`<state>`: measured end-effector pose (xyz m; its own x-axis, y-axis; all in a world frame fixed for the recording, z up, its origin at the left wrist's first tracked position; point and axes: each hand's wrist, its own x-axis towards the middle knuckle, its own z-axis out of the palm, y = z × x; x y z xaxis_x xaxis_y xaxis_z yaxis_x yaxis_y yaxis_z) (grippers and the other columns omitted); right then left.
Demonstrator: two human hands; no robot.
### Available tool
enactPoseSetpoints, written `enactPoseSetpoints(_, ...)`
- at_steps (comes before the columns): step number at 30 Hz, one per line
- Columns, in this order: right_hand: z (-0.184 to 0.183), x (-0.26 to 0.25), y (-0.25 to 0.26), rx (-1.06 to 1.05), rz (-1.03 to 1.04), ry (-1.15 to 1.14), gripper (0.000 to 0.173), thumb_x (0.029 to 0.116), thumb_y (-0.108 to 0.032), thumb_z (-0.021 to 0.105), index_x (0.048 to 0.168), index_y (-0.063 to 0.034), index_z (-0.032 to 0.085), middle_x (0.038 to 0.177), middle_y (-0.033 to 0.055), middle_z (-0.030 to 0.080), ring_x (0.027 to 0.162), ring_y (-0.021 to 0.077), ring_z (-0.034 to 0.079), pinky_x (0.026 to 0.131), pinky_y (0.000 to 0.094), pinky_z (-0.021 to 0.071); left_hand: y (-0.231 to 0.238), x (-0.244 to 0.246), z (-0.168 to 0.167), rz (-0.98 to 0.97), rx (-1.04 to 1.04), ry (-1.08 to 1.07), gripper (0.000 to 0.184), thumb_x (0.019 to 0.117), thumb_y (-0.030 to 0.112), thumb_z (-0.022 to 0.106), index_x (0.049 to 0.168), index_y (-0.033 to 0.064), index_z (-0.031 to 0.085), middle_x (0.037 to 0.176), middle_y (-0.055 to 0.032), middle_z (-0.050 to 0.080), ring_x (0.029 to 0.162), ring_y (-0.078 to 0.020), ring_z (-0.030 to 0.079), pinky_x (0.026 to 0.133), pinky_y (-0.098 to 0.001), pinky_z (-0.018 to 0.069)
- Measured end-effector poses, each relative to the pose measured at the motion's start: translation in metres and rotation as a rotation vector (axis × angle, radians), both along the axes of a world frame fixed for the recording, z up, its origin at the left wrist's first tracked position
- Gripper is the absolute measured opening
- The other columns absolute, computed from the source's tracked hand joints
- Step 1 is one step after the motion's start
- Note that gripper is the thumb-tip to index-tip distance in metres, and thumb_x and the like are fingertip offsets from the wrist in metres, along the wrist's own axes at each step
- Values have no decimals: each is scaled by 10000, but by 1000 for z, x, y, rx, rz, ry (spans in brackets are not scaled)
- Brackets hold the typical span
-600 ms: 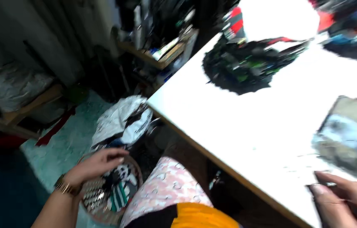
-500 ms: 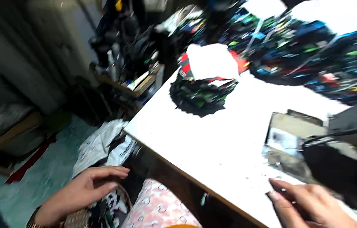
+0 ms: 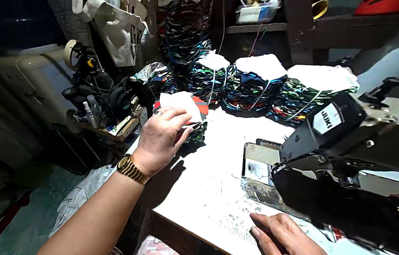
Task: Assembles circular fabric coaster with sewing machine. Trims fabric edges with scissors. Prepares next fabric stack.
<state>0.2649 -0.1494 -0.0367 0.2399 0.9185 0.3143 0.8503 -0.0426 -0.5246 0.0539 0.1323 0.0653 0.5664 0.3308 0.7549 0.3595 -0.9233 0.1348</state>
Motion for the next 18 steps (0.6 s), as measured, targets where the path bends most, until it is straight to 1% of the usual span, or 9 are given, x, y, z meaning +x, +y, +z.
enactPoseSetpoints(2,0,1,1,-6,-3,5,294,997,-267,646,1163,-51,755,916,162,648,752,240,630,629,397,538,10,13,-3,51,35,65,276,982,257,679,1175,74,753,1239,-94,717,1210,-258,652,998,-430,541)
enactPoseSetpoints(4,0,1,2,-16,-1,15,292,998,-264,641,1159,-48,756,902,158,642,737,238,623,622,392,535,16,21,-4,73,40,111,266,975,256,687,1151,67,756,1205,-100,725,1173,-268,666,967,-439,553)
enactPoseSetpoints(7,1,1,2,-27,3,27,294,1000,-261,642,1159,-42,756,891,161,644,727,244,625,619,390,537,19,25,-5,112,-7,193,275,961,307,705,1103,77,755,1168,-92,726,1142,-268,672,923,-451,565)
enactPoseSetpoints(9,1,1,3,-31,4,42,292,998,-256,643,1158,-39,758,888,169,646,724,251,626,618,395,535,19,26,-6,142,-6,200,253,960,292,698,1091,84,756,1157,-88,725,1123,-265,678,895,-448,575)
enactPoseSetpoints(12,1,1,3,-37,-1,52,289,992,-249,647,1154,-39,760,886,166,651,728,251,630,620,393,537,19,28,-8,158,18,186,203,965,233,669,1077,92,762,1132,-79,730,1092,-253,688,872,-430,580)
enactPoseSetpoints(15,2,2,3,-53,3,63,290,993,-244,647,1158,-34,758,889,173,649,736,259,629,629,403,536,18,30,-9,172,35,191,194,952,217,667,1065,91,762,1135,-82,732,1104,-268,684,862,-434,576)
enactPoseSetpoints(18,2,2,3,-62,3,71,295,996,-251,644,1161,-34,756,895,172,648,737,260,629,629,407,535,17,32,-10,193,58,215,195,939,224,690,1068,94,757,1143,-91,726,1117,-280,678,853,-439,576)
